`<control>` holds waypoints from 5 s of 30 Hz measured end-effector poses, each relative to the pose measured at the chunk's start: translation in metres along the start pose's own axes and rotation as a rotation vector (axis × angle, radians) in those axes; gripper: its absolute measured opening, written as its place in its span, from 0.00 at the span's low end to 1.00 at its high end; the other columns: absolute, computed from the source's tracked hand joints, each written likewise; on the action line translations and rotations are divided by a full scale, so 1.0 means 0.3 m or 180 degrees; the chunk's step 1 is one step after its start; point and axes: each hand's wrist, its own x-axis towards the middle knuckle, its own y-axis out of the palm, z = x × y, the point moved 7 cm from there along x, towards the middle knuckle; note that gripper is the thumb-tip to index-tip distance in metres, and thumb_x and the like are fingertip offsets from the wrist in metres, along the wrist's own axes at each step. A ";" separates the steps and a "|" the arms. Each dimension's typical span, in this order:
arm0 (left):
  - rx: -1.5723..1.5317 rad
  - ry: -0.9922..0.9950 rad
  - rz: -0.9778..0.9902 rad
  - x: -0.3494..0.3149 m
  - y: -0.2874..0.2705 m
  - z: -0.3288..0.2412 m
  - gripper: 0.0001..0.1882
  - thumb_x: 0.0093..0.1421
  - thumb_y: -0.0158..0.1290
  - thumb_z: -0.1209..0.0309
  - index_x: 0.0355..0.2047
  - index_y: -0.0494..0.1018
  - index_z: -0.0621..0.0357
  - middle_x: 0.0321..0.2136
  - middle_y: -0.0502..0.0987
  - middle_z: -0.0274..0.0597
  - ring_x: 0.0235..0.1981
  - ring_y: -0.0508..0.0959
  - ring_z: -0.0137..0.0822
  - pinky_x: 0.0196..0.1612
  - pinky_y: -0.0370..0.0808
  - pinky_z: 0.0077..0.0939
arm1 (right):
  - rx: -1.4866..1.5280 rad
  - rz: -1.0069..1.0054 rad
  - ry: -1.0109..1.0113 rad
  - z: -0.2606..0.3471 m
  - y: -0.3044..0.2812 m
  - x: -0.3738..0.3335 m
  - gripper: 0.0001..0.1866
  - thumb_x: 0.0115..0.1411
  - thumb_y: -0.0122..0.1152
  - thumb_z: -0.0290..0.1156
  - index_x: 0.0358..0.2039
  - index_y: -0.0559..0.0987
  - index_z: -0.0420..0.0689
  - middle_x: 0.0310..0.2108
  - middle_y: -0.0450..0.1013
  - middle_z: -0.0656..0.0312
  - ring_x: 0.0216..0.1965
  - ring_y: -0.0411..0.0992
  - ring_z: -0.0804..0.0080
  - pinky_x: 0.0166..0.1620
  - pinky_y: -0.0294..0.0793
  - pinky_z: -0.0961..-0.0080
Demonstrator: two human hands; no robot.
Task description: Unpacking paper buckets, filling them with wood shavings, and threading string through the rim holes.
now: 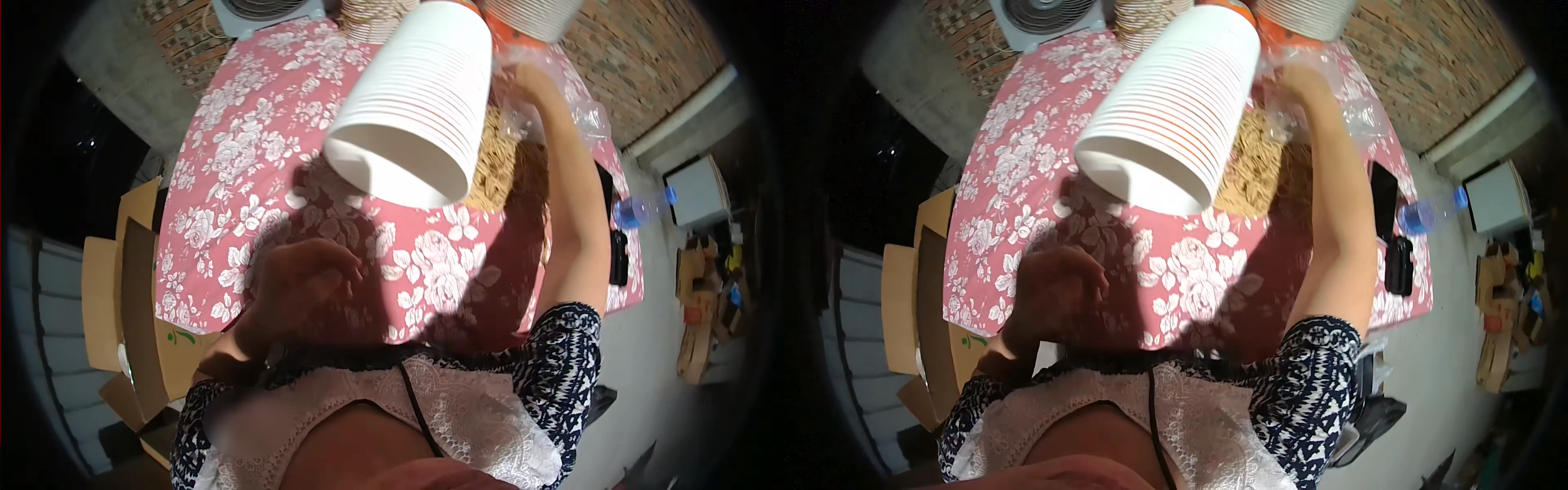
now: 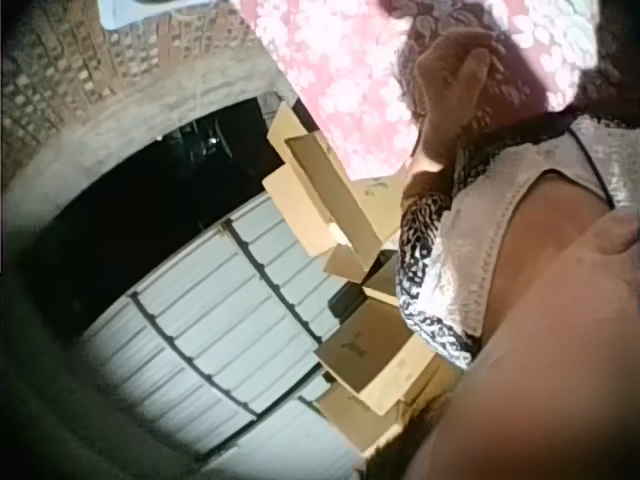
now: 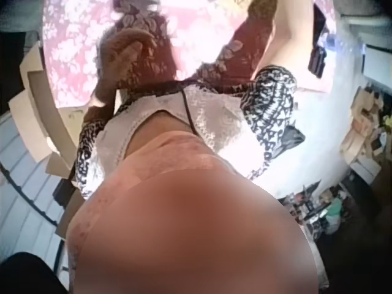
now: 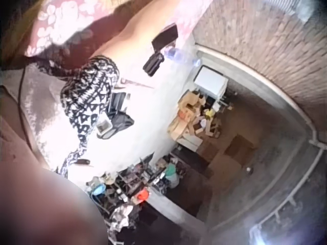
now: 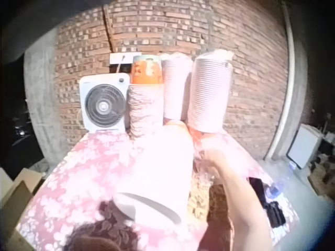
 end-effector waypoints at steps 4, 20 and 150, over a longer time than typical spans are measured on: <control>-0.0067 -0.0088 -0.0376 -0.017 -0.005 -0.018 0.11 0.60 0.44 0.75 0.37 0.74 0.69 0.30 0.78 0.43 0.29 0.78 0.29 0.32 0.75 0.22 | -0.0460 -0.1136 0.0567 0.109 -0.314 -0.167 0.21 0.63 0.48 0.54 0.46 0.80 0.56 0.33 0.77 0.47 0.35 0.76 0.46 0.39 0.75 0.54; 0.0613 0.0998 -0.1193 0.034 -0.096 -0.095 0.09 0.62 0.52 0.71 0.36 0.74 0.67 0.26 0.78 0.40 0.25 0.76 0.24 0.28 0.71 0.18 | 0.2291 -0.2025 0.0261 0.599 -0.432 -0.893 0.04 0.58 0.60 0.27 0.32 0.76 0.40 0.23 0.75 0.55 0.22 0.73 0.69 0.27 0.72 0.73; 0.1785 0.0762 0.0013 -0.288 0.211 -0.084 0.09 0.63 0.52 0.72 0.27 0.71 0.62 0.20 0.72 0.32 0.24 0.69 0.20 0.28 0.68 0.20 | 0.4120 -0.1669 -0.0106 1.209 -0.436 -1.192 0.01 0.62 0.55 0.21 0.33 0.73 0.38 0.23 0.69 0.63 0.23 0.65 0.79 0.28 0.67 0.81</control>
